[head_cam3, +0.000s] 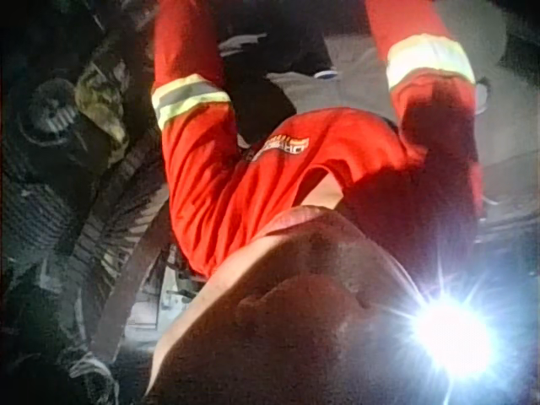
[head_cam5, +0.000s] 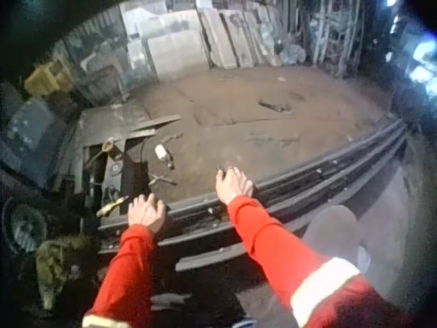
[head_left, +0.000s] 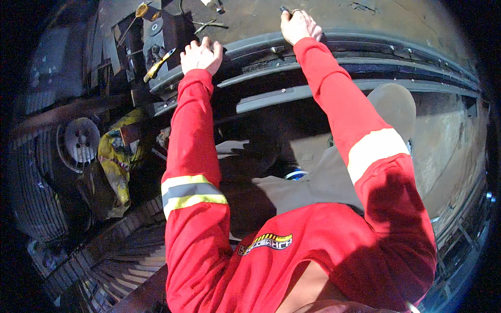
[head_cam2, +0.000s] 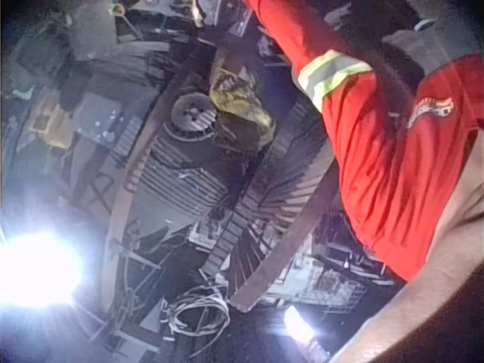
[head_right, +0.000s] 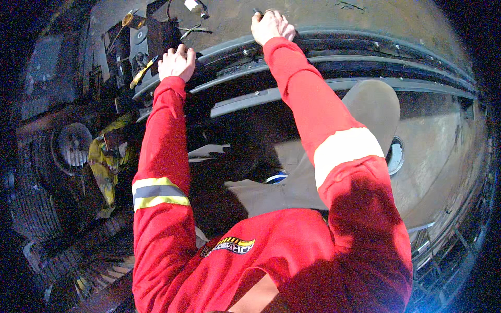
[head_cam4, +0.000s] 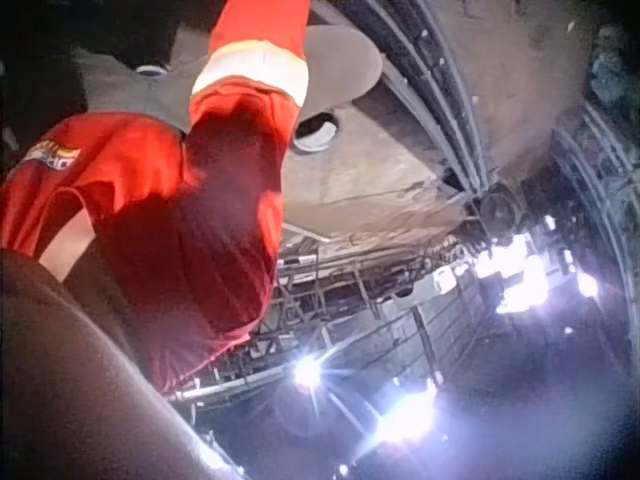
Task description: The person sits on the floor of a workshop and assembles a long metal frame. They align metal bars and secure them together using bolts and nuts, tightening the fasteners by hand.
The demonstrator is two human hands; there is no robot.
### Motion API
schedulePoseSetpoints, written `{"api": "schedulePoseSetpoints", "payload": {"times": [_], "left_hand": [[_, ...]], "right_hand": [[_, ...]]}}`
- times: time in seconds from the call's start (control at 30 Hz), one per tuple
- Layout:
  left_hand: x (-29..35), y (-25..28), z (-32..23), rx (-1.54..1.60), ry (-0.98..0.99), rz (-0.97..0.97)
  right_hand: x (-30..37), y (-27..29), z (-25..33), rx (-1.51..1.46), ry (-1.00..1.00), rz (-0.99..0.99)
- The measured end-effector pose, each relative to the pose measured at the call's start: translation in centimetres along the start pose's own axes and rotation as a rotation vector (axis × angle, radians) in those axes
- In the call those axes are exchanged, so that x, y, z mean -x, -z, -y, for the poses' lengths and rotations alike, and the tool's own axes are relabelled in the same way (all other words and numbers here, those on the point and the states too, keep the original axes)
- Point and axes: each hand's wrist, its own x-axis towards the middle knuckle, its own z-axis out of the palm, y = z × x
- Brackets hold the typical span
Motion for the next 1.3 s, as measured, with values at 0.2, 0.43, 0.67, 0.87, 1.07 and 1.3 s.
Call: {"api": "schedulePoseSetpoints", "payload": {"times": [0.2, 0.43, 0.67, 0.87, 1.07, 1.3], "left_hand": [[-3.2, -1.4, 0.6, 0.056, -0.014, 0.289], [-1.6, 1.2, 0.5, 0.022, -0.145, -0.224], [8.7, 5.5, -9.4, 0.643, -0.105, 0.171], [8.9, 1.4, -11.6, 0.509, -0.051, 0.246], [8.9, 1.2, -12.3, 0.575, 0.016, 0.275], [8.3, 0.4, -12.0, 0.776, 0.123, 0.254]], "right_hand": [[-2.8, -1.0, 0.6, 0.02, -0.072, 0.305], [5.1, 6.1, -0.6, -0.406, 0.255, -0.384], [15.5, 4.7, -2.2, -0.235, 0.392, -0.343], [15.6, 2.5, -2.4, -0.139, 0.304, -0.257], [15.9, 2.1, -2.8, -0.207, 0.227, -0.27], [15.7, 1.9, -2.9, -0.188, 0.305, -0.262]]}}
